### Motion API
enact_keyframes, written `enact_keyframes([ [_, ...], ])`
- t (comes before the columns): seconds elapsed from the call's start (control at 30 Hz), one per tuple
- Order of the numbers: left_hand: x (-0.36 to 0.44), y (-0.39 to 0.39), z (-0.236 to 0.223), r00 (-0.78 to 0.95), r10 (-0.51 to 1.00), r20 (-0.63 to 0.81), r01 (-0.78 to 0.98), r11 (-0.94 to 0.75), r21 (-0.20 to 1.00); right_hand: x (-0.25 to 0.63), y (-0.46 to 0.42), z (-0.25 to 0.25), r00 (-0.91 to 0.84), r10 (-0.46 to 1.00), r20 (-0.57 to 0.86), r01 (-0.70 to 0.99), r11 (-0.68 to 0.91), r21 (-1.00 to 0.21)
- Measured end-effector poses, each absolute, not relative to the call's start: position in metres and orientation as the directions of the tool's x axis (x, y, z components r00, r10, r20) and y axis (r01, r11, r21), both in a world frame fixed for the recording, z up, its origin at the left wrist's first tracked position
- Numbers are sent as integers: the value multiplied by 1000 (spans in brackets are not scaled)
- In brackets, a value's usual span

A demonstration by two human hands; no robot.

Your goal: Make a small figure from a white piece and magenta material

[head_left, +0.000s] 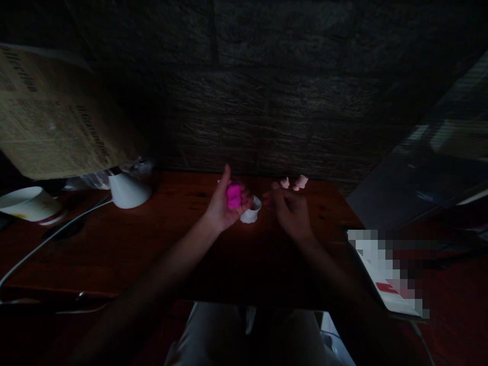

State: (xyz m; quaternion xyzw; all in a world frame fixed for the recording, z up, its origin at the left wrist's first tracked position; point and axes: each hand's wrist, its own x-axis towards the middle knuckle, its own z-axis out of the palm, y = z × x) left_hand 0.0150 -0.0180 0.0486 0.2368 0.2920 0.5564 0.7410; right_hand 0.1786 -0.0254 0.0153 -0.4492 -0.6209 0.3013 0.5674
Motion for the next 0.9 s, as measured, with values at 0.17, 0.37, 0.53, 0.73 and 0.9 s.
enact_keyframes([
  [0.17,19,-18,49,199,970,-141,-701,241,671,178,-25,15,41,894,447,224,427,-876],
  [0.37,18,-21,49,219,974,-50,-724,197,661,179,-25,14,42,898,437,242,415,-877],
  [0.53,9,-19,51,282,959,-40,-742,244,624,179,-25,14,44,895,443,249,420,-873],
  [0.73,14,-20,54,325,942,-87,-719,306,624,179,-24,13,37,892,451,248,429,-869],
  [0.9,19,-17,43,319,945,-75,-705,289,647,180,-24,14,43,893,449,252,425,-869],
])
